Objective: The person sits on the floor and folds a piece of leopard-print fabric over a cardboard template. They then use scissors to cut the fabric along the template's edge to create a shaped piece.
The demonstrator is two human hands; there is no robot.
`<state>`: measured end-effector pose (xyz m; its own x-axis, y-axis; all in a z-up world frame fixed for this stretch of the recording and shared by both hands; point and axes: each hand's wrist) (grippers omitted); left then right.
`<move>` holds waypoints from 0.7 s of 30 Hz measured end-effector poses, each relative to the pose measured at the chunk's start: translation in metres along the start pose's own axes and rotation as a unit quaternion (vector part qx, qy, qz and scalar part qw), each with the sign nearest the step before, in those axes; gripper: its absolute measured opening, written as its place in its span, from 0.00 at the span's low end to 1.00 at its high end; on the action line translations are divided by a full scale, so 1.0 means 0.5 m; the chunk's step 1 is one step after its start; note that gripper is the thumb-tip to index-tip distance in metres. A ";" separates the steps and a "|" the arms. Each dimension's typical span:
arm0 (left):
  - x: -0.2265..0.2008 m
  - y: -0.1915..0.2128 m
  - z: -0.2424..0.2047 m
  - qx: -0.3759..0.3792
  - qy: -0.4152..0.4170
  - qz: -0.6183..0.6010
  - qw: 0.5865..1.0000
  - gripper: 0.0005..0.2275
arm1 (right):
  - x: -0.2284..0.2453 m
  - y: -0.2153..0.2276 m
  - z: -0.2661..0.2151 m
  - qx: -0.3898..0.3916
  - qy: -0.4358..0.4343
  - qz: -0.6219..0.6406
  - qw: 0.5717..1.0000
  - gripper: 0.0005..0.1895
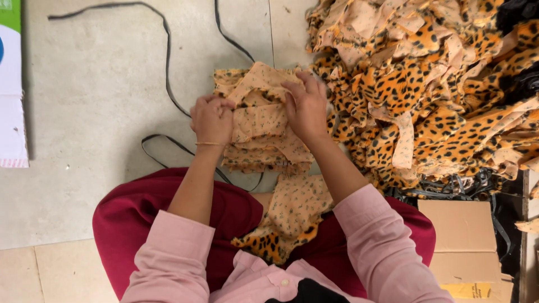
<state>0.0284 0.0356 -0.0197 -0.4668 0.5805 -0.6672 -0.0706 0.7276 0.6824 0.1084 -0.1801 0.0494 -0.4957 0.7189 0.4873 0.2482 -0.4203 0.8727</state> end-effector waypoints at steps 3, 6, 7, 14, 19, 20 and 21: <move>-0.006 -0.008 0.013 -0.066 -0.013 0.018 0.998 0.08 | -0.004 -0.040 0.023 -0.044 0.032 -0.018 0.998 0.11; -0.028 -0.033 0.015 -0.092 -0.188 0.064 0.976 0.16 | 0.018 -0.066 0.013 0.108 -0.034 -0.031 0.993 0.21; -0.039 -0.048 -0.001 -0.093 -0.187 0.064 0.976 0.16 | 0.021 -0.078 0.005 0.108 -0.033 -0.031 0.993 0.21; -0.031 -0.098 -0.026 -0.015 -0.171 0.211 0.962 0.26 | 0.005 -0.145 -0.017 0.208 -0.091 -0.104 0.968 0.32; 0.079 -0.026 0.030 -0.044 -0.157 0.120 0.979 0.18 | -0.014 -0.174 -0.011 0.210 -0.103 -0.114 0.966 0.34; 0.132 -0.029 0.044 -0.012 -0.112 0.096 0.989 0.20 | -0.016 -0.178 -0.012 0.202 -0.101 -0.120 0.967 0.33; 0.187 -0.031 0.055 0.020 -0.064 0.073 0.995 0.22 | -0.017 -0.185 -0.014 0.196 -0.098 -0.124 0.968 0.33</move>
<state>0.0101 0.0886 -0.1008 -0.3537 0.7210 -0.5959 0.0272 0.6447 0.7640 0.0837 -0.1511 -0.0354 -0.4221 0.8784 0.2240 0.4581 -0.0066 0.8889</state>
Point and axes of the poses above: each hand's wrist, its own z-axis towards the middle knuckle, its own y-axis out of the back of the hand, x = y × z, and after that the axes turned 15 degrees about x, right-handed
